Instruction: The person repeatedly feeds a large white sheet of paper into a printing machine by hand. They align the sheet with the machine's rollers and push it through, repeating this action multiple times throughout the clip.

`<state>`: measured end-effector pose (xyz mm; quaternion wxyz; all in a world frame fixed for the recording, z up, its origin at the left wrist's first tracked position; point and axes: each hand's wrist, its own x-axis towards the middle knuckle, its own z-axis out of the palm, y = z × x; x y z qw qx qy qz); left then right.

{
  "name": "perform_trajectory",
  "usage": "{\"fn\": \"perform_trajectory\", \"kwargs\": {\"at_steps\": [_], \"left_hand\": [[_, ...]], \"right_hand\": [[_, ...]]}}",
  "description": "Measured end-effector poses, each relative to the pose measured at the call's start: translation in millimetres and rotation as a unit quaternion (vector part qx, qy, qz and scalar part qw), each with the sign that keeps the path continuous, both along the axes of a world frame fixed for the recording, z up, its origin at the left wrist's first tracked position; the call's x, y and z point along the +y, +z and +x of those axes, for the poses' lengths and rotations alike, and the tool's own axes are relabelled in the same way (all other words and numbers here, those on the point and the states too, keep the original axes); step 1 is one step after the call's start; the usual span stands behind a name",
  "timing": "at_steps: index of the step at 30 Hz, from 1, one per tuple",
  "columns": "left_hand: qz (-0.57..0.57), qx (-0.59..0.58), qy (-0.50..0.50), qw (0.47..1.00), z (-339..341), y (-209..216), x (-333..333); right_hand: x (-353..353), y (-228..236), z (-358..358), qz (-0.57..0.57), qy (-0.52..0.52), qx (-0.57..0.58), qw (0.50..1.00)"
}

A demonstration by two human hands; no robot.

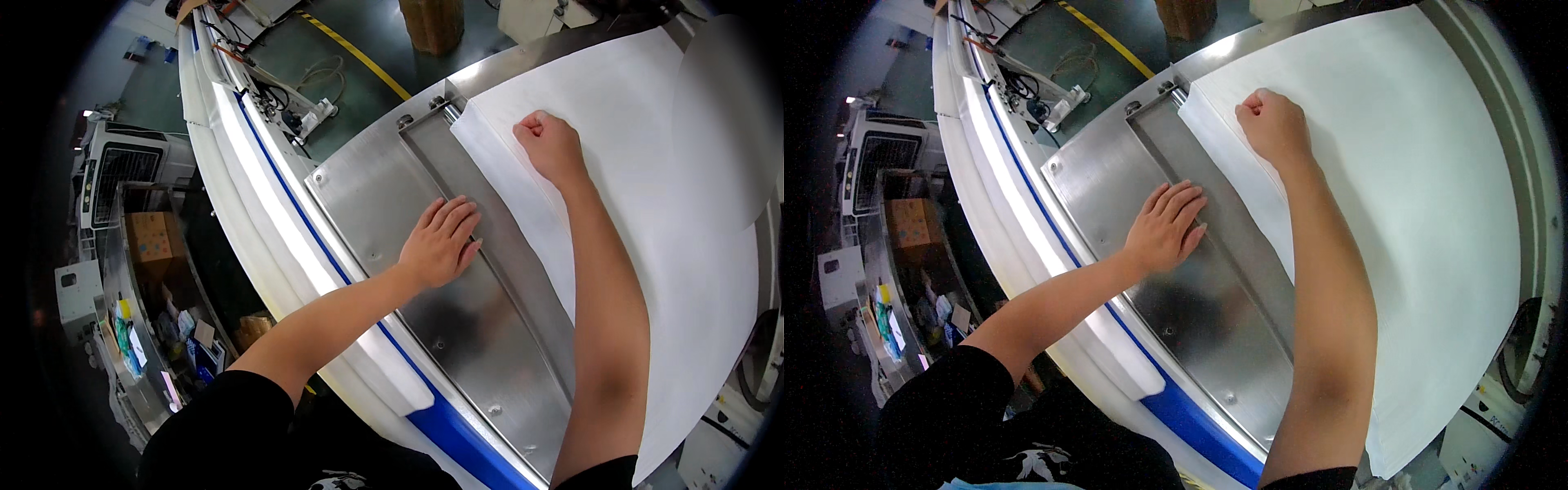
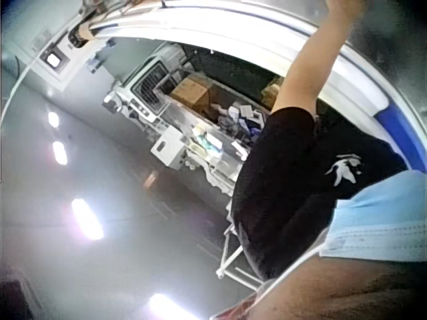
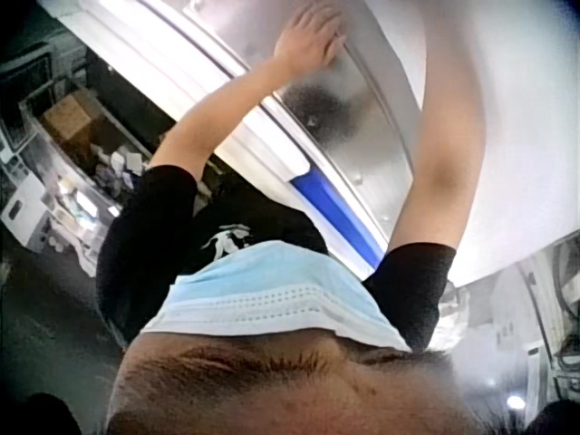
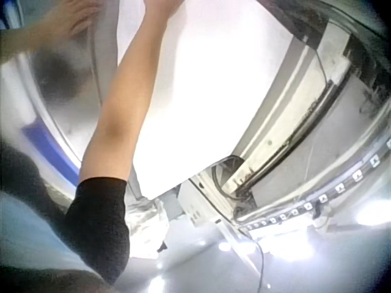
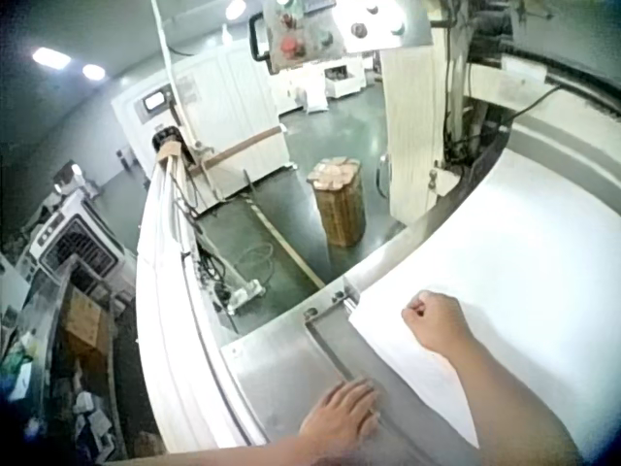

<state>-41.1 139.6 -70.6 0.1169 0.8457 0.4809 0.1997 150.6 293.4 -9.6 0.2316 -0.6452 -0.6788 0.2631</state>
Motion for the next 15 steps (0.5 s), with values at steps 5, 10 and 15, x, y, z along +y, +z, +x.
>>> {"fn": "perform_trajectory", "kwargs": {"at_steps": [5, 10, 15], "left_hand": [[-0.008, -0.001, -0.003, 1.0, 0.7, -1.6, 1.7], [-0.01, -0.003, -0.004, 1.0, 1.6, 0.3, 2.9], [-0.012, -0.051, 0.003, 0.999, 1.0, 4.6, 10.2]], "right_hand": [[8.0, -9.6, 0.4, -0.017, -0.023, -0.006, 1.0], [6.1, -8.4, -0.8, -0.024, -0.042, -0.008, 0.999], [3.7, -12.0, -0.7, 0.002, -0.064, -0.045, 0.997]]}}
